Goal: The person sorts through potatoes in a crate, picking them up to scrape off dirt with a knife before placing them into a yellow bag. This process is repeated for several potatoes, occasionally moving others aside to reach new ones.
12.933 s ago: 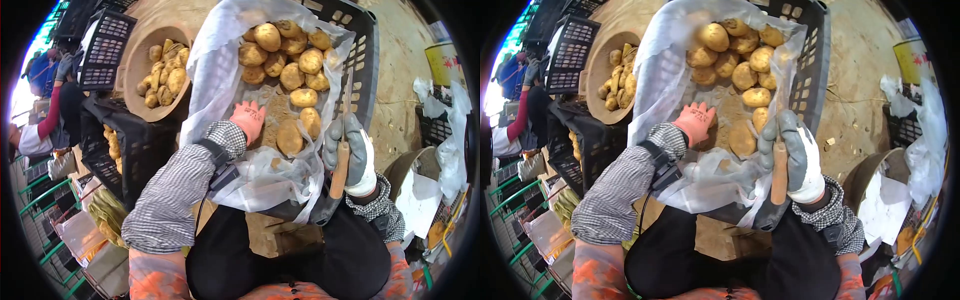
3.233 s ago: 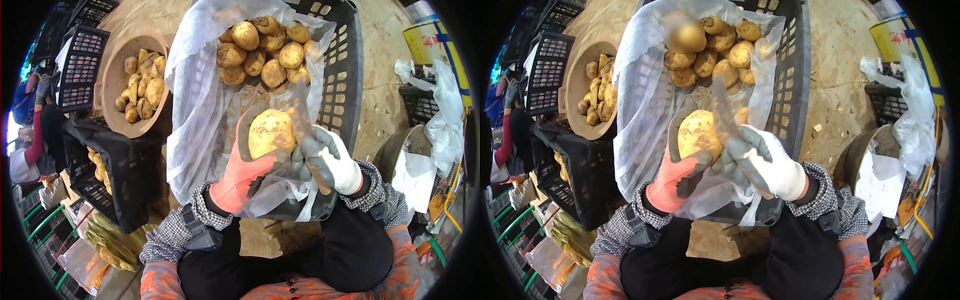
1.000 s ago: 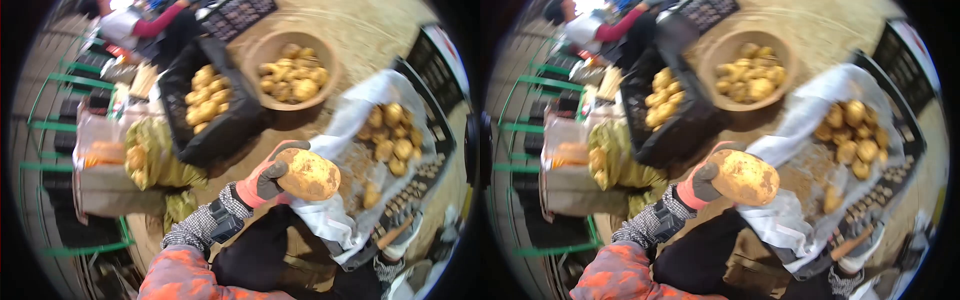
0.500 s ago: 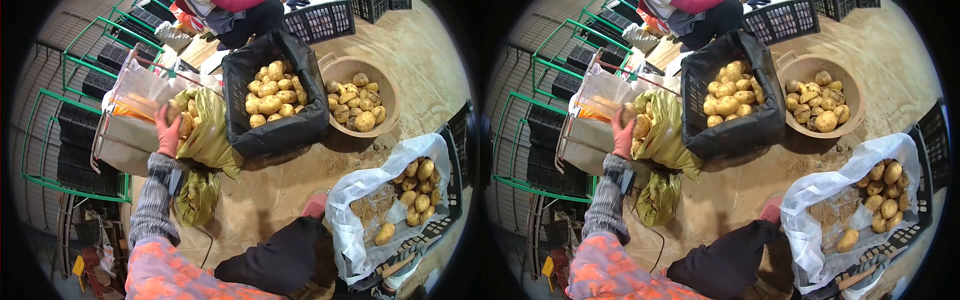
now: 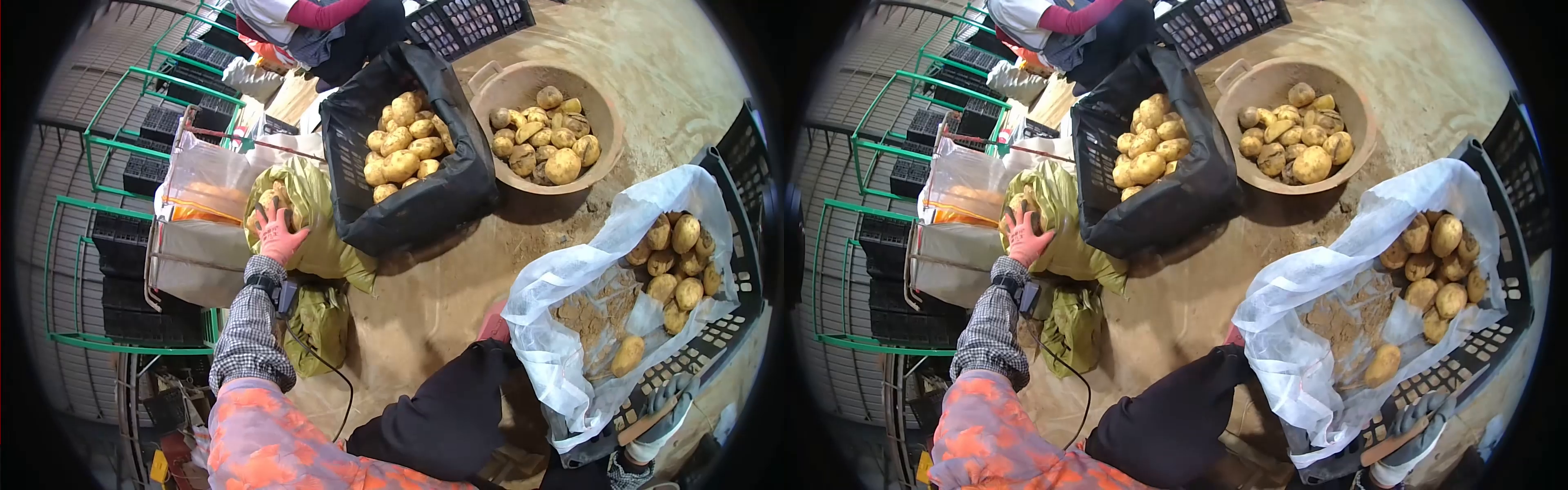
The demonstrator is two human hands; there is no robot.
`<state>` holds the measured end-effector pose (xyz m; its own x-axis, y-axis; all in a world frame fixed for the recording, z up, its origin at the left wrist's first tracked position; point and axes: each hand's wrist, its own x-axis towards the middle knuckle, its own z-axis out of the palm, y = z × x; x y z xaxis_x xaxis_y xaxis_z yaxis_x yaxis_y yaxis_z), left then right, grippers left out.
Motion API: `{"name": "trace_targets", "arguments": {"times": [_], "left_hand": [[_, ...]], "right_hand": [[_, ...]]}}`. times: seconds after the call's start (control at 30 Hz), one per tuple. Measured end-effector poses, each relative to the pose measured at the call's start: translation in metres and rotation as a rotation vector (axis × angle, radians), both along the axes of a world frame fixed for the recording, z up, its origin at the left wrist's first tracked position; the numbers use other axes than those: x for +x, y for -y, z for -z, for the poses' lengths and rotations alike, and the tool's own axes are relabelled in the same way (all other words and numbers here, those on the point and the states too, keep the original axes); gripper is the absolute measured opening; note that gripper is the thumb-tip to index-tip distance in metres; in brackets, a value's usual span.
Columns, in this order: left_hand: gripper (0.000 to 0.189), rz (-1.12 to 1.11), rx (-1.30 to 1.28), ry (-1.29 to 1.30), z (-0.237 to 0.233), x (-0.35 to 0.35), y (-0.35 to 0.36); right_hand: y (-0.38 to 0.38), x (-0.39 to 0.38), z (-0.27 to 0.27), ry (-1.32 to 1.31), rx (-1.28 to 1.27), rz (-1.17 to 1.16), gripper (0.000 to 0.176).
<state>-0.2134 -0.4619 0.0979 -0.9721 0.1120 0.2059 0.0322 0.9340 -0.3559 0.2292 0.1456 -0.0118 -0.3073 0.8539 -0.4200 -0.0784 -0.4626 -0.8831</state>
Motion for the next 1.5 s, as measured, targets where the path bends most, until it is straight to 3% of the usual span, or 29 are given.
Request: {"name": "trace_targets", "arguments": {"times": [0.07, 0.13, 0.2, 0.27, 0.3, 0.37, 0.4, 0.43, 0.5, 0.6, 0.63, 0.7, 0.8, 0.87, 0.9, 0.97, 1.03, 1.07, 1.1, 1.17, 1.2, 1.23, 1.27, 1.33, 1.5], "left_hand": [[0.039, -0.017, -0.001, 0.012, -0.006, -0.004, -0.006], [0.035, -0.028, -0.003, 0.034, -0.016, -0.013, -0.011], [0.024, -0.011, 0.972, -0.099, -0.043, -0.027, -0.01], [0.018, 0.146, 1.192, -0.225, -0.088, -0.032, -0.027], [0.019, 0.177, 1.2, -0.154, -0.105, -0.031, -0.021], [0.027, 0.104, 0.891, -0.053, -0.115, -0.01, -0.008], [0.034, 0.045, 0.76, 0.002, -0.096, -0.005, 0.019], [0.044, 0.089, 0.42, 0.043, -0.059, 0.006, 0.043], [0.06, 0.028, -0.004, 0.08, -0.018, 0.041, 0.033], [0.074, -0.285, -0.169, 0.244, 0.011, 0.053, -0.035], [0.06, -0.265, -0.138, 0.193, 0.02, 0.049, -0.038], [0.053, -0.288, -0.123, 0.235, 0.032, 0.015, -0.014], [0.04, -0.226, -0.154, 0.253, 0.007, 0.008, -0.011], [0.036, -0.148, -0.057, 0.251, -0.018, 0.017, -0.01], [0.031, -0.122, 0.038, 0.212, -0.031, 0.02, -0.005], [0.024, -0.031, 0.38, 0.041, -0.058, 0.021, 0.024], [0.019, 0.046, 1.004, -0.177, -0.074, -0.003, 0.057], [0.024, -0.039, 1.027, -0.305, -0.091, -0.007, 0.033], [0.029, -0.161, 0.92, -0.266, -0.092, -0.041, 0.074], [0.032, -0.022, 0.778, -0.276, -0.081, -0.058, 0.037], [0.03, 0.026, 0.608, -0.016, -0.067, -0.074, 0.054], [0.028, 0.133, 0.329, 0.06, -0.062, -0.052, 0.02], [0.025, 0.263, 0.262, 0.039, -0.042, -0.048, 0.033], [0.024, 0.026, 0.471, 0.007, -0.042, -0.019, 0.008], [0.02, 0.049, 0.681, -0.051, -0.04, 0.015, 0.007]], "right_hand": [[-0.002, 0.001, 0.0, -0.09, 0.013, -0.116, 0.039], [0.001, -0.008, -0.011, 0.044, -0.14, 0.056, 0.033], [0.009, -0.02, -0.021, 0.082, -0.099, 0.149, 0.028], [0.0, -0.012, -0.014, 0.029, -0.147, -0.009, 0.027], [-0.002, -0.01, -0.012, -0.069, -0.141, -0.086, 0.026], [-0.005, -0.009, -0.009, -0.196, -0.147, -0.162, 0.024], [-0.005, -0.008, -0.008, -0.317, -0.154, -0.24, 0.022], [-0.004, -0.009, -0.007, -0.321, -0.153, -0.23, 0.022], [-0.002, -0.012, -0.005, -0.298, -0.127, -0.155, 0.023], [-0.002, -0.006, 0.001, -0.32, -0.106, -0.188, 0.026], [0.001, -0.009, -0.007, -0.255, -0.158, -0.125, 0.027], [0.002, -0.011, -0.011, -0.177, -0.216, -0.063, 0.028], [0.002, -0.015, -0.014, -0.219, -0.224, -0.078, 0.028], [0.008, -0.024, -0.027, -0.142, -0.219, -0.02, 0.017], [0.005, -0.021, -0.021, -0.141, -0.216, -0.014, 0.017], [-0.005, -0.008, -0.007, -0.288, -0.177, -0.249, 0.024], [0.004, -0.026, -0.023, -0.152, -0.155, -0.162, 0.024], [0.009, -0.033, -0.029, -0.039, -0.135, -0.068, 0.023], [0.008, -0.033, -0.025, -0.006, -0.123, -0.043, 0.023], [0.0, -0.026, -0.011, -0.097, -0.101, -0.09, 0.023], [-0.004, -0.021, -0.006, -0.177, -0.082, -0.125, 0.022], [-0.006, -0.018, -0.003, -0.212, -0.09, -0.114, 0.022], [-0.007, -0.017, -0.001, -0.215, -0.09, -0.108, 0.022], [-0.008, -0.015, 0.002, -0.245, -0.105, -0.085, 0.021], [-0.006, -0.019, 0.0, -0.169, -0.096, -0.071, 0.022]]}}
